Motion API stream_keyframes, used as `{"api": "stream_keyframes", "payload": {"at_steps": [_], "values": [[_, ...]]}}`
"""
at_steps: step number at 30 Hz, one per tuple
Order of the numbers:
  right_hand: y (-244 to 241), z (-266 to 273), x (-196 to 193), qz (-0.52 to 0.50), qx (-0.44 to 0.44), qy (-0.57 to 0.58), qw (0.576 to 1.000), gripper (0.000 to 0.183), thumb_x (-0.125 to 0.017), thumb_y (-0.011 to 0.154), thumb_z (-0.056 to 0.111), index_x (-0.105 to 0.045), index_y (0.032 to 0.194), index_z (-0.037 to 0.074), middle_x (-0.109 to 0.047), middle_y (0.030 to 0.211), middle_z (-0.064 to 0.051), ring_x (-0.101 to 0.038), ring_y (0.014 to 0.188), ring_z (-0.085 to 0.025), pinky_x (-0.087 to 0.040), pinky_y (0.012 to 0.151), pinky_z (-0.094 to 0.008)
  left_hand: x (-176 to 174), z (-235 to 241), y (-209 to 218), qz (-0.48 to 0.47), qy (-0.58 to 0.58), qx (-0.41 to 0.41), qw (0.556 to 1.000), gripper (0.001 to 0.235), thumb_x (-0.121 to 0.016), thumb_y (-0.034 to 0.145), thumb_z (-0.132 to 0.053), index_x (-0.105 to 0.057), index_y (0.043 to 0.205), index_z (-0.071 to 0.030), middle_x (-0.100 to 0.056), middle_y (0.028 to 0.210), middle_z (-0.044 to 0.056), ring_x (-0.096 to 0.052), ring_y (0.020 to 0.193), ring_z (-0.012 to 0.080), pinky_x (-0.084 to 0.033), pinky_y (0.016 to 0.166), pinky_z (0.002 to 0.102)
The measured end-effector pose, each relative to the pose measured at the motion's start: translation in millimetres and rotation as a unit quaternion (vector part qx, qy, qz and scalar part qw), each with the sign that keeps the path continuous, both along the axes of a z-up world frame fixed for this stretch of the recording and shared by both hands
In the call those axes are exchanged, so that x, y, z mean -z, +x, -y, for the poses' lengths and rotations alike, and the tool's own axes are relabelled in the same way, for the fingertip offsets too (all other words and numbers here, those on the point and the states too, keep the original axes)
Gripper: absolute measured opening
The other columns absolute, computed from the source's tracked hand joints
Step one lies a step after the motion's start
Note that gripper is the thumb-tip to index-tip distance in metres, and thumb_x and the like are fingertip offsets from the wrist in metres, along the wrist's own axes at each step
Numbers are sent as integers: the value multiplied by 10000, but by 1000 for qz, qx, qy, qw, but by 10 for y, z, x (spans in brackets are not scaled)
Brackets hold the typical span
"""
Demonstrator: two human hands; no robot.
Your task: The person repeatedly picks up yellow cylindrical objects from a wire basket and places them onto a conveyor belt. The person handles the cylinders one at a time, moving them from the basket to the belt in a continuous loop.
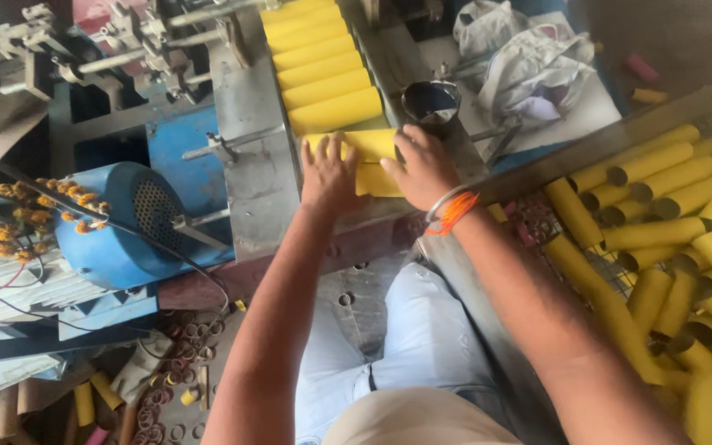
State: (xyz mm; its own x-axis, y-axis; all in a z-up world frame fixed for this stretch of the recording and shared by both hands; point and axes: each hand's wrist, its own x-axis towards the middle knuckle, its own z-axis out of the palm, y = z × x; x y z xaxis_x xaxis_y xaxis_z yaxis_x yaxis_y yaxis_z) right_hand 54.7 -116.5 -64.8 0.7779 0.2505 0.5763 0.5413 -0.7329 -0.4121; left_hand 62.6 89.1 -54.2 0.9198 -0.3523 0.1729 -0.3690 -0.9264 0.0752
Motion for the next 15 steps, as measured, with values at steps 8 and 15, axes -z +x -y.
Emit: {"api": "stream_keyframes", "payload": {"at_steps": [8, 15], "values": [[-579, 1018, -13, -91, 49, 95, 990, 283, -752, 955, 180, -700, 1200, 47, -669, 1274, -150, -614, 1245, -329, -476, 1080, -419, 253, -49, 366, -13, 75, -16, 997, 923, -836, 636, -656, -546, 1354, -154, -438, 1464, 206, -388, 1362, 417, -226, 1130, 612], [-1625, 2311, 470, -349, 212, 169, 897, 415, -751, 917, 256, -671, 1281, 75, -716, 1206, -107, -671, 1113, -197, -522, 960, -364, 144, -57, 429, -25, 154, -85, 984, 753, -785, 755, -560, -570, 1375, -191, -477, 1474, 166, -441, 1371, 361, -252, 1160, 599]]}}
